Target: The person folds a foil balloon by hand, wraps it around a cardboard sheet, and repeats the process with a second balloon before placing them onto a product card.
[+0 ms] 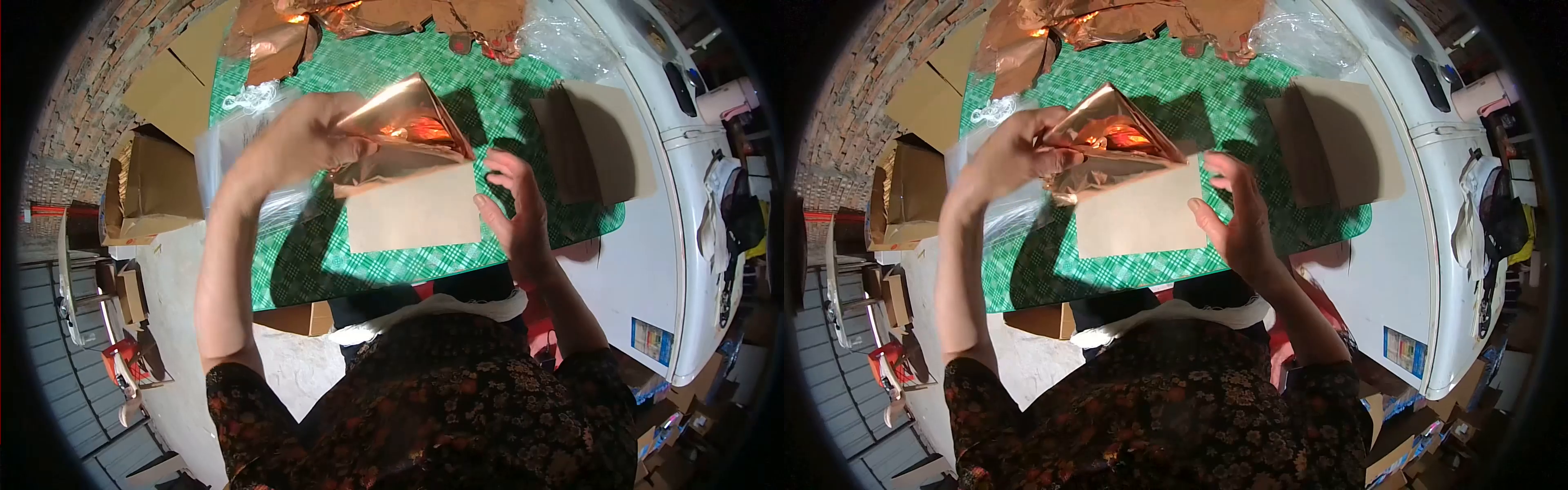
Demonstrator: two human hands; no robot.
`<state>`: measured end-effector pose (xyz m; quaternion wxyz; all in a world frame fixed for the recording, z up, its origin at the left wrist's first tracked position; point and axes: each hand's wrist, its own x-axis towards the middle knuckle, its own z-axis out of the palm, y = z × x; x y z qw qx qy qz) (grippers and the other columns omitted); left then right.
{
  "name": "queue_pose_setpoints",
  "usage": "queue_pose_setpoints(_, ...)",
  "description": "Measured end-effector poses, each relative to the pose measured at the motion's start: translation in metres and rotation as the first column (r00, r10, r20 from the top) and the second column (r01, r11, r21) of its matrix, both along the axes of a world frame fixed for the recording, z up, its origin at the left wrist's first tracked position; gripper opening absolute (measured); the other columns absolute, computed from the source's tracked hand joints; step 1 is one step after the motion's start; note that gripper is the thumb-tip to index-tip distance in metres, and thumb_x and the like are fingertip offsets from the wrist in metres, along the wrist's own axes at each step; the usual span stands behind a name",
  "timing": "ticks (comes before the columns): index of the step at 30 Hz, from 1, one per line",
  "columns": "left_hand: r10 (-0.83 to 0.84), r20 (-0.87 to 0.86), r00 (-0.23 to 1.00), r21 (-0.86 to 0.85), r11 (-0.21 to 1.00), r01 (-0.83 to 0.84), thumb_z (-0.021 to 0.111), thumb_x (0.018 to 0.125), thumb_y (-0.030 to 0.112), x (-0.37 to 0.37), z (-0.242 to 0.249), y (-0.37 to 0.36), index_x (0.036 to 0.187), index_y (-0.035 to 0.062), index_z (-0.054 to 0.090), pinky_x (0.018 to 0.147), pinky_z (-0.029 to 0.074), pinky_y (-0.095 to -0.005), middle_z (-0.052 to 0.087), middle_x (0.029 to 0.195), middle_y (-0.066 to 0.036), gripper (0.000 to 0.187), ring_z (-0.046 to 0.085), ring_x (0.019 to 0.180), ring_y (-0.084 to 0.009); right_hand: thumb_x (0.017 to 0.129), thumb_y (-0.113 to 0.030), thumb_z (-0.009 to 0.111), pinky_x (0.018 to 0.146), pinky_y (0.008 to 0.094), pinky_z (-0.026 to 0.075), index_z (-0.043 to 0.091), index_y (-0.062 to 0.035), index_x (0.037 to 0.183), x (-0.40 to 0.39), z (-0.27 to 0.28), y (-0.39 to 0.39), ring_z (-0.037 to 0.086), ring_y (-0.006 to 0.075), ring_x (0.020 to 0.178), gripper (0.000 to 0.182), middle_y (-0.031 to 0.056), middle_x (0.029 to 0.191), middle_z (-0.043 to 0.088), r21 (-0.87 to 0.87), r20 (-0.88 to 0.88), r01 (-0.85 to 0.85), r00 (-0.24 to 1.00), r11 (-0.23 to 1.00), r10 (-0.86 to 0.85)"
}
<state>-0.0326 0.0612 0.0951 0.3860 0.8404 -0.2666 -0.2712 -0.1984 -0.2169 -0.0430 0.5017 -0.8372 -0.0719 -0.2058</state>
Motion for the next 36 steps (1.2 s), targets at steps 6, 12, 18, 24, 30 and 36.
queue_pose_setpoints(6, -0.26, -0.227, 0.938, 0.109, 0.951, 0.29, 0.085, 0.097, 0.013, 0.073, -0.052, -0.025, 0.123, -0.0002, 0.068, 0.088, 0.055, -0.0262, 0.075, 0.1, 0.0, 0.034, 0.069, 0.092, -0.0084, 0.098, 0.001, 0.075, 0.085, 0.0347, 0.059, 0.055, 0.001, 0.143, -0.005, -0.014, 0.006, 0.072, 0.0217, 0.11, 0.05, 0.0153, 0.132, 0.07, 0.251, -0.167, -0.039, 0.982, 0.967, 0.083)
queue_pose_setpoints(12, -0.278, -0.274, 0.921, 0.173, 0.928, 0.331, 0.089, 0.093, 0.016, 0.082, -0.092, -0.047, 0.119, 0.0046, 0.068, 0.091, 0.054, -0.028, 0.073, 0.104, 0.001, 0.035, 0.067, 0.101, -0.0089, 0.098, -0.002, 0.075, 0.079, 0.0336, 0.057, 0.062, -0.0002, 0.135, -0.002, -0.016, 0.002, 0.073, 0.0217, 0.101, 0.039, 0.015, 0.126, 0.073, 0.159, -0.247, -0.025, 0.967, 0.987, 0.064)
queue_pose_setpoints(18, -0.126, 0.024, 0.992, 0.091, 0.988, 0.123, 0.09, 0.094, 0.037, 0.061, -0.086, -0.035, 0.146, 0.0061, 0.065, 0.104, 0.053, -0.0361, 0.069, 0.135, -0.009, 0.065, 0.063, 0.124, -0.0226, 0.094, -0.004, 0.079, 0.086, 0.0422, 0.057, 0.062, -0.0006, 0.134, 0.003, -0.022, 0.004, 0.07, 0.0331, 0.104, 0.043, 0.018, 0.12, 0.07, -0.046, -0.146, 0.004, 0.989, 0.999, -0.011)
queue_pose_setpoints(24, 0.089, -0.052, 0.995, -0.036, 0.995, -0.091, 0.078, 0.102, 0.046, 0.014, -0.076, 0.001, 0.145, 0.0028, 0.065, 0.109, 0.048, -0.0344, 0.065, 0.137, -0.009, 0.062, 0.06, 0.127, -0.0209, 0.084, -0.001, 0.081, 0.094, 0.0485, 0.055, 0.063, -0.0025, 0.131, 0.007, -0.017, 0.011, 0.063, 0.0393, 0.11, 0.05, 0.0173, 0.12, 0.064, -0.234, -0.085, 0.006, 0.996, 0.972, -0.026)
queue_pose_setpoints(30, 0.098, 0.16, 0.982, -0.239, 0.969, -0.058, 0.079, 0.101, 0.034, -0.05, -0.08, 0.039, 0.136, 0.004, 0.071, 0.115, 0.045, -0.0413, 0.067, 0.135, -0.012, 0.046, 0.061, 0.129, -0.028, 0.082, 0.004, 0.077, 0.098, 0.0477, 0.053, 0.065, -0.0045, 0.13, -0.002, -0.014, 0.01, 0.059, 0.0378, 0.115, 0.049, 0.0151, 0.125, 0.061, -0.326, -0.03, -0.075, 0.997, 0.942, 0.069)
queue_pose_setpoints(36, 0.159, 0.499, 0.852, -0.147, 0.984, -0.098, 0.086, 0.089, 0.016, -0.089, -0.12, 0.03, 0.13, 0.0061, 0.074, 0.11, 0.048, -0.0467, 0.069, 0.132, -0.016, 0.044, 0.061, 0.126, -0.0371, 0.083, 0.007, 0.073, 0.1, 0.0478, 0.051, 0.067, -0.0041, 0.127, -0.018, -0.02, 0.009, 0.058, 0.0365, 0.114, 0.046, 0.0139, 0.126, 0.061, -0.402, 0.023, -0.064, 0.997, 0.913, 0.08)
